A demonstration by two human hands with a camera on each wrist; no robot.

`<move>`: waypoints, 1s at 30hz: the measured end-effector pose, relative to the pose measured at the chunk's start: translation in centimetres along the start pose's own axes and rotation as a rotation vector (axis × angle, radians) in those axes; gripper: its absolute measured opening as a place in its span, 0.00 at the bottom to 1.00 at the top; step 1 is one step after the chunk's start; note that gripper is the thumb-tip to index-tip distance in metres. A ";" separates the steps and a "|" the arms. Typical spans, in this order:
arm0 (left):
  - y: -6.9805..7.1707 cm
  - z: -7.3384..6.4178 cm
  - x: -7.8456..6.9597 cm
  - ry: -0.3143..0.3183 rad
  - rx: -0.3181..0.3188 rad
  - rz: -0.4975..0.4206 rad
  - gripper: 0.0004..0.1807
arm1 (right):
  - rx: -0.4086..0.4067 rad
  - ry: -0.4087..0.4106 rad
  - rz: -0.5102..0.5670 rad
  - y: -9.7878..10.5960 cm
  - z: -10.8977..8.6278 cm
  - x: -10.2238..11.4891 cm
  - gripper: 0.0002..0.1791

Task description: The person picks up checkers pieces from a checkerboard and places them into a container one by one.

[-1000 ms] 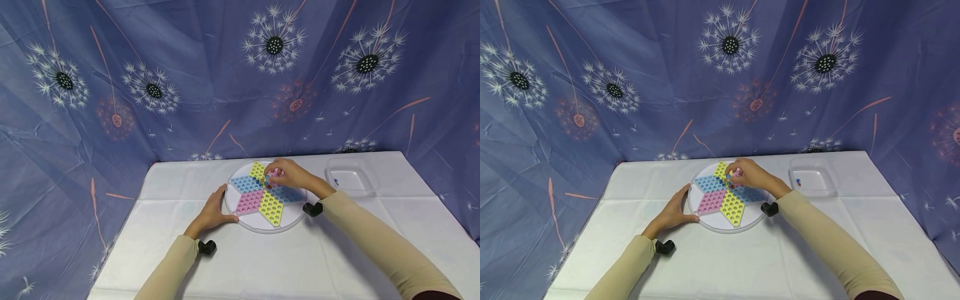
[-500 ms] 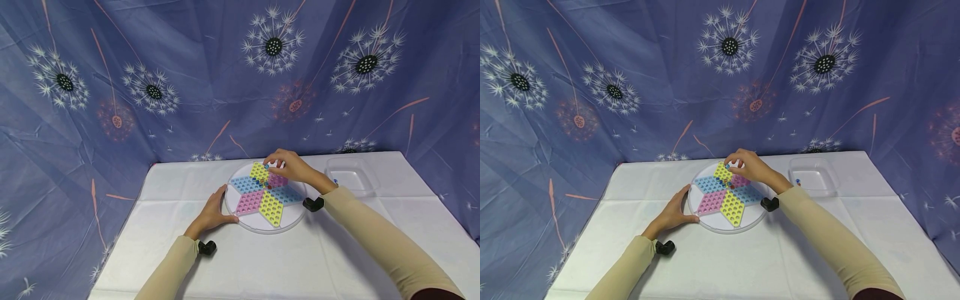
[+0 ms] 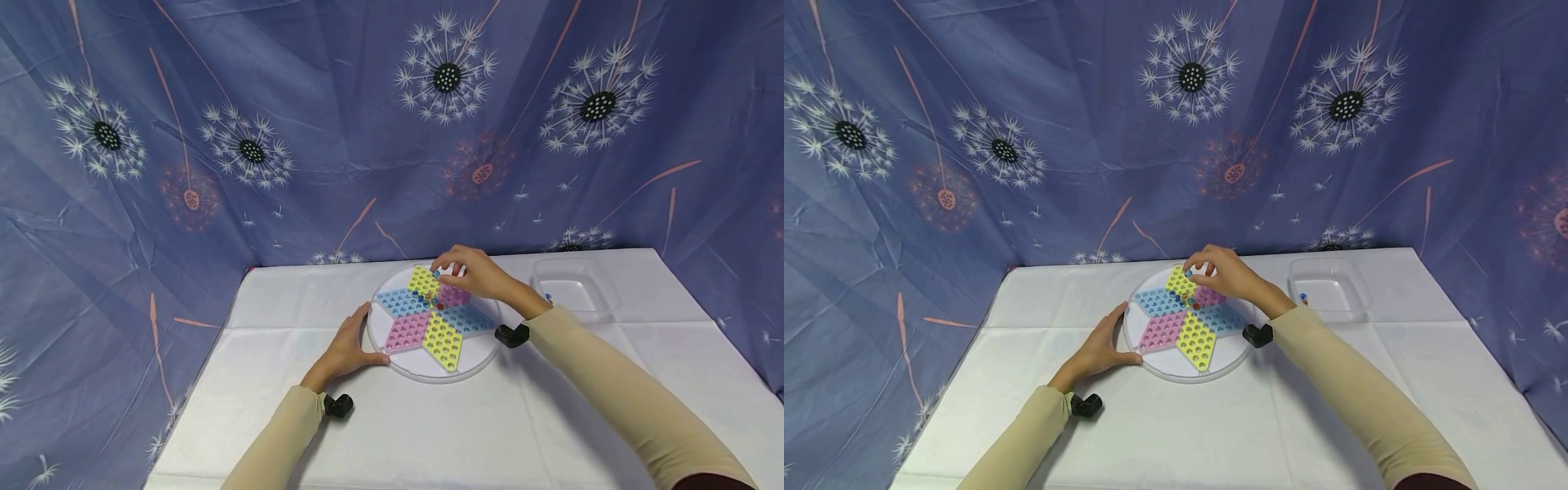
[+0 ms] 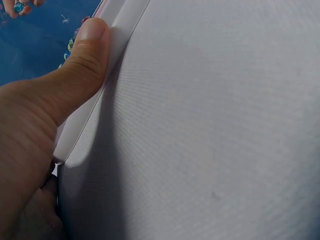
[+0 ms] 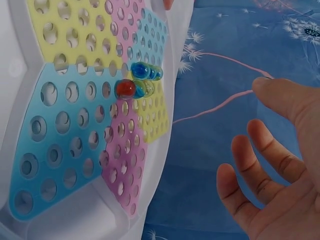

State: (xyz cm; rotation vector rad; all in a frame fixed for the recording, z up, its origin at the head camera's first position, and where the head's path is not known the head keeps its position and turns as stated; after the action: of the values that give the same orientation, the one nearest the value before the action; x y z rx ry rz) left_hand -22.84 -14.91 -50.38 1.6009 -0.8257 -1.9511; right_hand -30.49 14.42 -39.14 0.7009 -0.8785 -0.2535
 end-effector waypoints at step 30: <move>0.1 -0.1 -0.2 -0.023 -0.002 -0.002 0.69 | -0.105 -0.147 -0.151 5.6 -4.2 -4.5 0.13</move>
State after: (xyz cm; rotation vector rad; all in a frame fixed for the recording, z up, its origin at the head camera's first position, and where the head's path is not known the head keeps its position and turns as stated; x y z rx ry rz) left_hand -22.69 -14.85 -50.25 1.5820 -0.8314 -1.9744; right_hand -30.45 22.71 -40.10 0.6573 -0.9460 -0.4880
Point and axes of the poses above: each hand's wrist, its own z-axis towards the middle knuckle, its own y-axis out of the back of the hand, x = y × z, the point moved 3 cm from there along z, towards the middle knuckle, and after that the axes turned 12 degrees about -x, right-handed, at the moved point
